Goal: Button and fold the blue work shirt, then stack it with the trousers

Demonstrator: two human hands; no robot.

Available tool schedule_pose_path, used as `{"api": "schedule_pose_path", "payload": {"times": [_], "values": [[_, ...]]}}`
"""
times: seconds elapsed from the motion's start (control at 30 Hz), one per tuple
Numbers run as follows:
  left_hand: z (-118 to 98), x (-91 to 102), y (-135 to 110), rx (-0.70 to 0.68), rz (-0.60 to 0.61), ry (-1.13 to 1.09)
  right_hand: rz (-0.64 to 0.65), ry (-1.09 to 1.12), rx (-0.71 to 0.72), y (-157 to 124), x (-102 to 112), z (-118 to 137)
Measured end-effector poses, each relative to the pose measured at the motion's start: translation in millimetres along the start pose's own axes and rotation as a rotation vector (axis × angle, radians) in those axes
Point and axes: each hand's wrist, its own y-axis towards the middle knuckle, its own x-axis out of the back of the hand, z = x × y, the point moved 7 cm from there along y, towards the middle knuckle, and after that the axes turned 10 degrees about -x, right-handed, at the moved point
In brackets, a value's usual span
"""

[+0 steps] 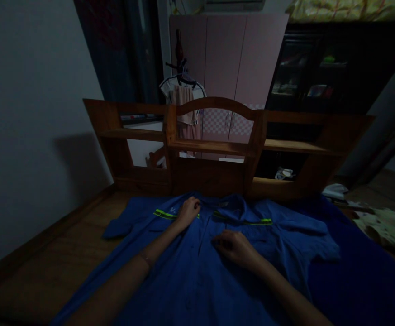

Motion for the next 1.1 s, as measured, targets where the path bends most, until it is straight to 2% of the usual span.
{"api": "schedule_pose_path", "payload": {"times": [0.2, 0.37, 0.6, 0.73, 0.83, 0.9, 0.97, 1.03, 1.1], "values": [[-10, 2.0, -16, -0.092, 0.018, -0.052, 0.002, -0.063, 0.027, -4, -1, 6], [-8, -2.0, -30, -0.146, 0.051, -0.127, -0.003, -0.103, 0.022, -3, -3, 7], [0, -8.5, -18, -0.146, 0.078, -0.154, -0.001, -0.163, 0.006, -5, -6, 10], [-15, 0.8, -6, -0.236, 0.026, -0.134, 0.016, -0.119, -0.008, -6, -6, 8], [-28, 7.4, -3, -0.227, -0.068, -0.123, 0.050, -0.061, -0.006, -4, -5, 4], [-32, 3.8, -6, -0.183, -0.070, -0.173, 0.069, -0.010, 0.002, -4, -4, 2], [-35, -7.2, -11, -0.157, 0.004, -0.257, 0.095, 0.044, 0.015, -4, -4, 1], [-37, -17.9, -17, -0.172, 0.071, -0.324, 0.132, 0.090, 0.026, -5, -4, 0], [-38, -23.5, -21, -0.207, 0.078, -0.350, 0.165, 0.117, 0.019, -6, -5, -2]]}}
